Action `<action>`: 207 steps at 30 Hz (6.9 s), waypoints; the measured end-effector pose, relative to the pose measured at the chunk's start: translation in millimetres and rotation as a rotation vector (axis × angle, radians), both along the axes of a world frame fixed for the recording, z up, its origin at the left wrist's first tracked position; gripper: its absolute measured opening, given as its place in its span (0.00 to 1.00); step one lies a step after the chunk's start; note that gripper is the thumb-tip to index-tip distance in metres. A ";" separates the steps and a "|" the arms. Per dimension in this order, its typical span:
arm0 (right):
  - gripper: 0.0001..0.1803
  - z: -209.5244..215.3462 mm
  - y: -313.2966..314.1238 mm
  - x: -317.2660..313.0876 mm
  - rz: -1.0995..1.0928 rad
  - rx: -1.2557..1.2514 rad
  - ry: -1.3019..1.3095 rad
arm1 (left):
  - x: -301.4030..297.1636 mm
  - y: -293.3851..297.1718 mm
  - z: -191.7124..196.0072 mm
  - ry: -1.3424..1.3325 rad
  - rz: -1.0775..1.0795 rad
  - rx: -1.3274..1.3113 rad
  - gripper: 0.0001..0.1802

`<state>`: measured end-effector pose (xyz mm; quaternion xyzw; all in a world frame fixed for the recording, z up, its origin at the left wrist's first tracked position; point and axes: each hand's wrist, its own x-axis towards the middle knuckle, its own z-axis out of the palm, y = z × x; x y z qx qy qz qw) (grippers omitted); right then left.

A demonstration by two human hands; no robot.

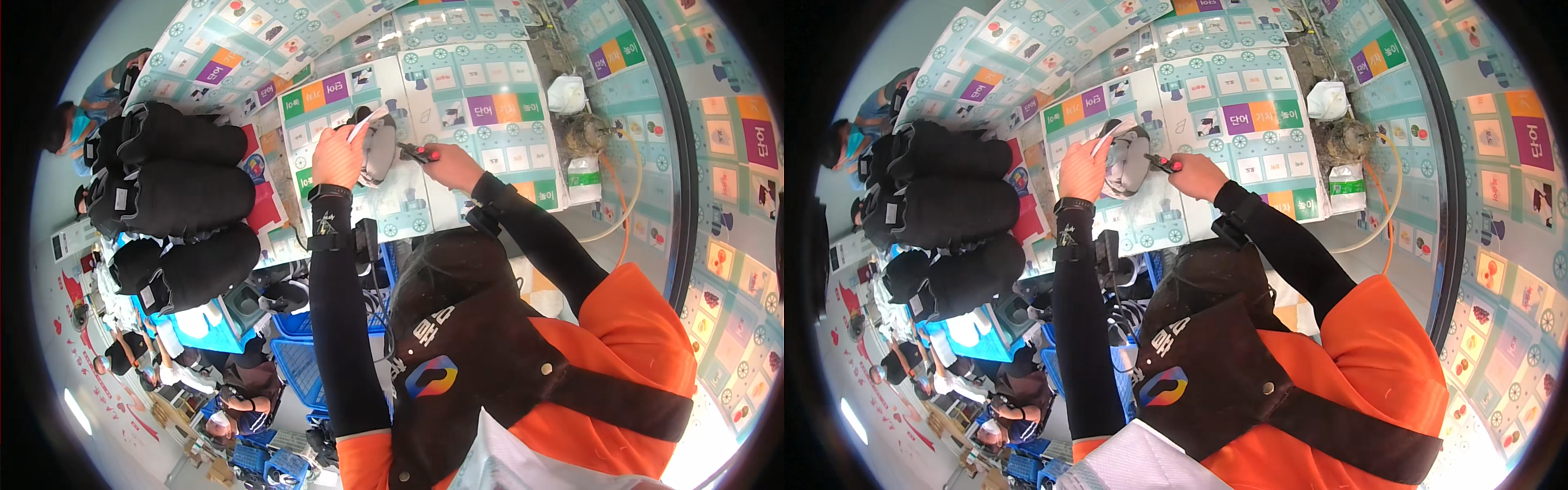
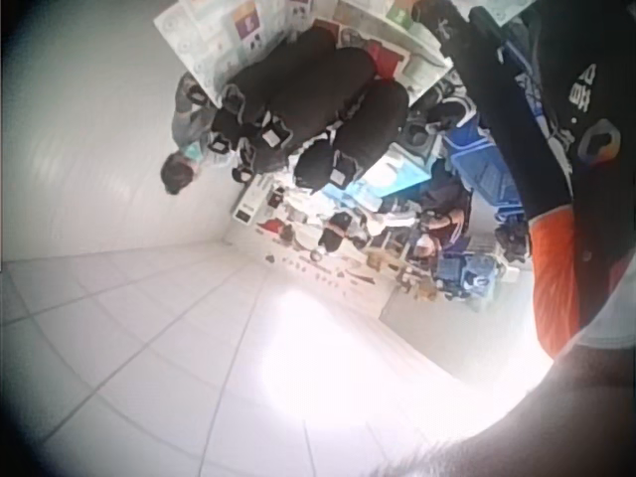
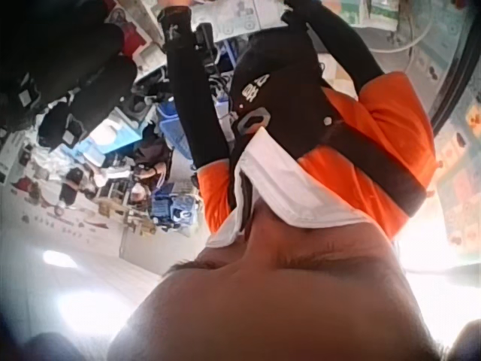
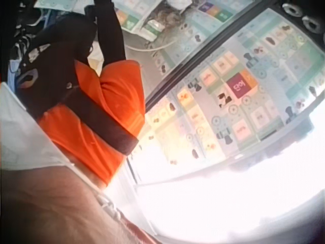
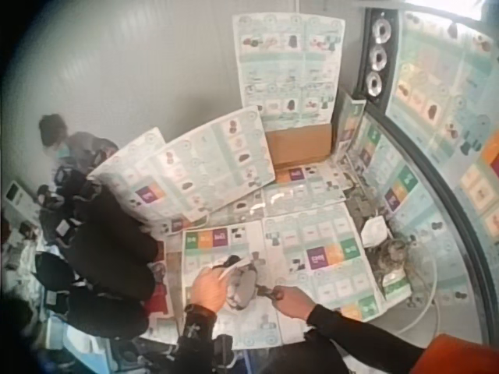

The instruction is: The person transports a blue bin of shoes across the room, places black shoe components onto a workspace, and uses a handheld air tool to blow air onto the interior of a black shoe.

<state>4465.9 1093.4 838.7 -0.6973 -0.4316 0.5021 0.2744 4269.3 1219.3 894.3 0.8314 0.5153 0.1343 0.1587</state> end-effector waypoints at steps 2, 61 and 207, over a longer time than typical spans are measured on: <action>0.14 -11.5 2.3 -7.6 0.044 0.051 -0.035 | 3.2 1.3 0.7 0.054 0.005 -0.017 0.22; 0.16 -58.7 14.0 -25.6 0.084 0.154 -0.076 | -36.9 -39.2 -2.1 -0.113 0.131 -0.147 0.19; 0.13 -51.8 9.2 -20.0 0.021 0.256 -0.109 | -47.1 11.1 -68.5 0.005 0.095 -0.147 0.19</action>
